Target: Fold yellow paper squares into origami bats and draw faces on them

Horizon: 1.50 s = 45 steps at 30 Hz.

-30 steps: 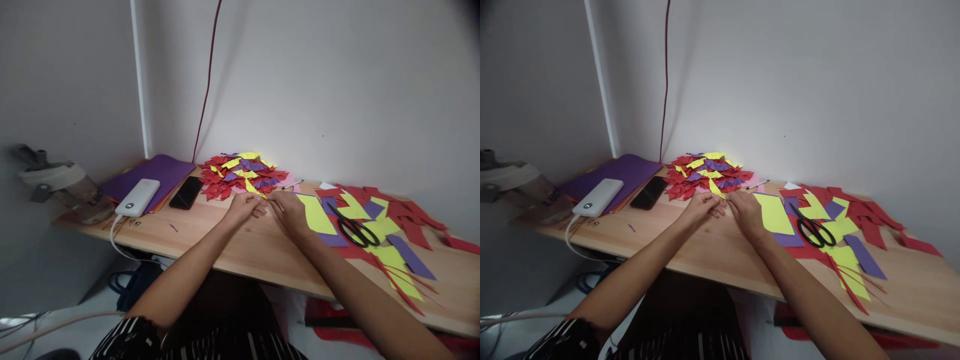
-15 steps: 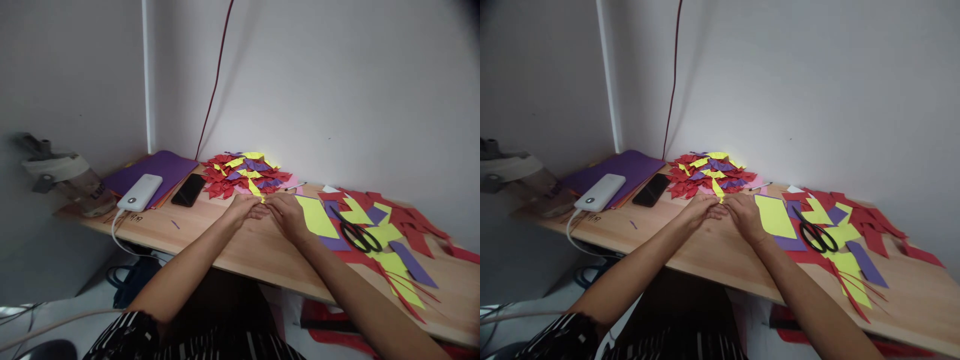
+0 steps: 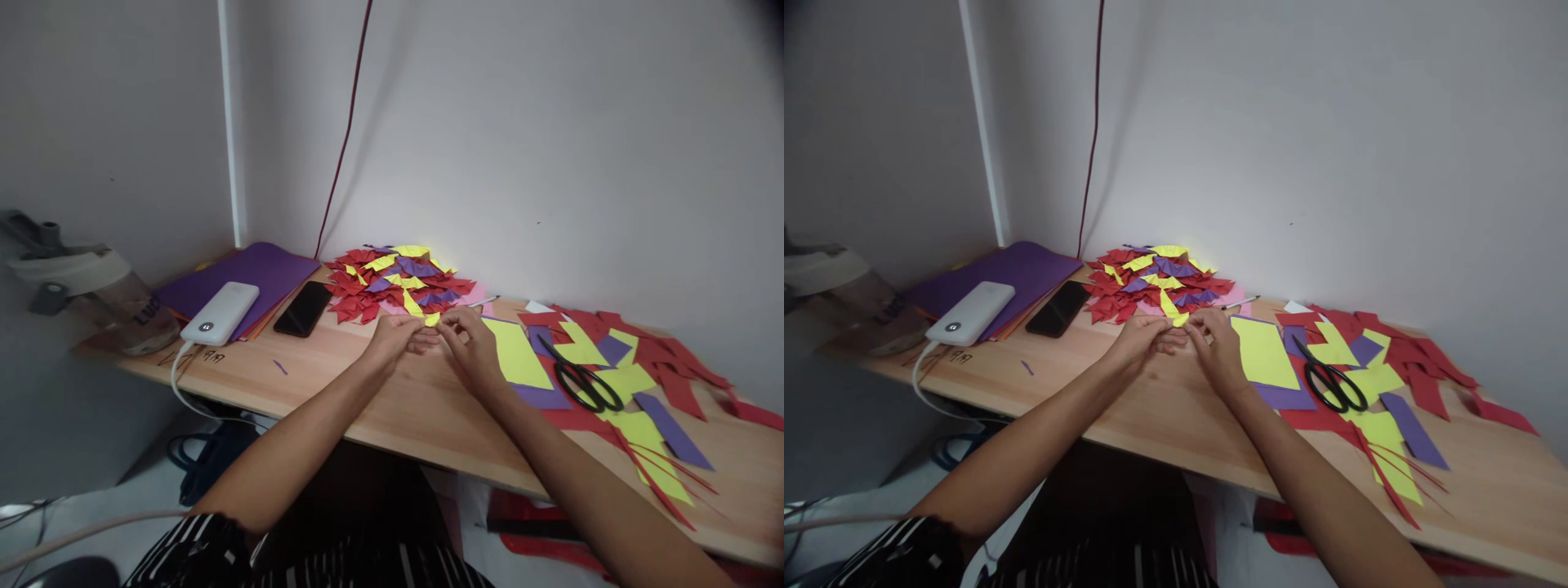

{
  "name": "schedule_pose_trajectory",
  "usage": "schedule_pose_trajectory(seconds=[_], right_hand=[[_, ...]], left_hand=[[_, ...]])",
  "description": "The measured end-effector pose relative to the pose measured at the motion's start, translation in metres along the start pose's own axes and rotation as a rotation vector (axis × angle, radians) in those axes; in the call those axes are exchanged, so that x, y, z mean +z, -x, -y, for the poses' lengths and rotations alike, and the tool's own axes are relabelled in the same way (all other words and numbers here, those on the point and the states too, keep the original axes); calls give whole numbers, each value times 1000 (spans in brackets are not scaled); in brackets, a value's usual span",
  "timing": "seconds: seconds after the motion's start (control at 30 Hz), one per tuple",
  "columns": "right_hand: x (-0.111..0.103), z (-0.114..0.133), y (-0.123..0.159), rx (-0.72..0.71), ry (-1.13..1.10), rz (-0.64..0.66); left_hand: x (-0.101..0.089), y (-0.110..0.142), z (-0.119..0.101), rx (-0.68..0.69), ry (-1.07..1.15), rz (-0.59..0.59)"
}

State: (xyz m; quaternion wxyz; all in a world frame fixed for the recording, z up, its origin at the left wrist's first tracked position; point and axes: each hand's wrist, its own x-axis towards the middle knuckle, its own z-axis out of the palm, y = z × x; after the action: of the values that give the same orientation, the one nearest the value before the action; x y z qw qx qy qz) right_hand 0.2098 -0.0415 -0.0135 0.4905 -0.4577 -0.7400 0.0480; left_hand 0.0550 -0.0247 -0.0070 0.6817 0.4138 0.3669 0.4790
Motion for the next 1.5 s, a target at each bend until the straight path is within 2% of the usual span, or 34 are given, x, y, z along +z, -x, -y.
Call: schedule_pose_trajectory(seconds=[0.23, 0.43, 0.6, 0.9, 1.13, 1.27, 1.5], right_hand=[[-4, -5, 0, -58, 33, 11], [-2, -4, 2, -173, 38, 91], [0, -4, 1, -191, 87, 67], [2, 3, 0, -113, 55, 38], [3, 3, -1, 106, -75, 45], [1, 2, -1, 217, -166, 55], [-1, -1, -3, 265, -187, 49]], left_hand=[[-2, 0, -1, -90, -1, 90], [-3, 1, -1, -134, -25, 37], [-2, 1, -2, -126, -15, 31], [0, -2, 3, -4, -44, 12], [3, -4, 5, 121, -130, -12], [4, -2, 3, 148, -133, 17], [4, 2, 2, 167, -136, 61]])
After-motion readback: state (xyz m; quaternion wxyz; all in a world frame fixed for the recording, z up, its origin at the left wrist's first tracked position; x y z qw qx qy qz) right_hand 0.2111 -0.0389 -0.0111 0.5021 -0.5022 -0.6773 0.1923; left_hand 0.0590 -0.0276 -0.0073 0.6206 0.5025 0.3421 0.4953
